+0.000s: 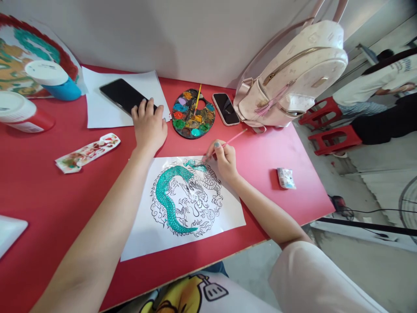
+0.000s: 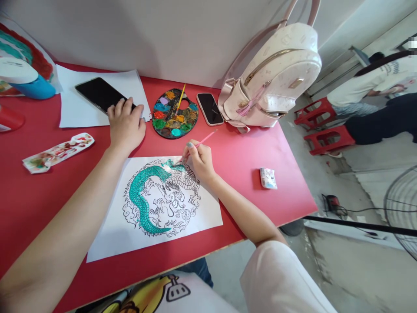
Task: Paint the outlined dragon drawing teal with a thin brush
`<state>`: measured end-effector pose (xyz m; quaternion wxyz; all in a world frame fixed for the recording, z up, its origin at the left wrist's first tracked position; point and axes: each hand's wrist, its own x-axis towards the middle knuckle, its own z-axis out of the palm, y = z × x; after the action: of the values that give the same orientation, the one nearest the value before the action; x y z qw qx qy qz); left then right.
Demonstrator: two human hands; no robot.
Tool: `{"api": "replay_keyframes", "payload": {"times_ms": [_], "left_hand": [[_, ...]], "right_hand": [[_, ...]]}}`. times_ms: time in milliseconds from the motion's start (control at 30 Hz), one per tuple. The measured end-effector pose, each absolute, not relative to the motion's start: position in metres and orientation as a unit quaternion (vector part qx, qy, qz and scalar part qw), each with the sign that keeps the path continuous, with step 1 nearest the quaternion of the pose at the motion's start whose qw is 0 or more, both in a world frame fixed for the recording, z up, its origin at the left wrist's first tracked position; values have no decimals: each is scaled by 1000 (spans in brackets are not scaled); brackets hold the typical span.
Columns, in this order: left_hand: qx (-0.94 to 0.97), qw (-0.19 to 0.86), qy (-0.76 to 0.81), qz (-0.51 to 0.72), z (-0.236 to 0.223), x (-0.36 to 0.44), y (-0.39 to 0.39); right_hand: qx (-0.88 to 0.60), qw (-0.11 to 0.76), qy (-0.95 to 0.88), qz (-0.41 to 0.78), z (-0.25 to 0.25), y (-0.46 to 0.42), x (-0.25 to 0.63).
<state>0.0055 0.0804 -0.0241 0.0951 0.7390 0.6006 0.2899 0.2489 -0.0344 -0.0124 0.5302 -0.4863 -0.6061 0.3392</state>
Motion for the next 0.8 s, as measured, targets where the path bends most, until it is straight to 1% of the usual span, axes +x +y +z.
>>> {"api": "replay_keyframes", "payload": {"times_ms": [133, 300, 467, 600, 733, 800], "left_hand": [[742, 92, 596, 292, -24, 5, 81], [738, 89, 598, 300, -25, 7, 81], [733, 83, 607, 294, -28, 8, 82], [736, 81, 603, 296, -27, 7, 83], [745, 102, 602, 269, -23, 5, 83], [745, 104, 603, 266, -23, 4, 83]], "right_hand": [[-491, 564, -580, 323, -13, -34, 250], [-477, 517, -618, 351, -12, -35, 250], [-474, 546, -598, 346, -12, -35, 251], [-468, 515, -623, 356, -11, -34, 252], [-466, 529, -615, 353, -12, -35, 252], [-467, 523, -621, 351, -13, -35, 253]]}}
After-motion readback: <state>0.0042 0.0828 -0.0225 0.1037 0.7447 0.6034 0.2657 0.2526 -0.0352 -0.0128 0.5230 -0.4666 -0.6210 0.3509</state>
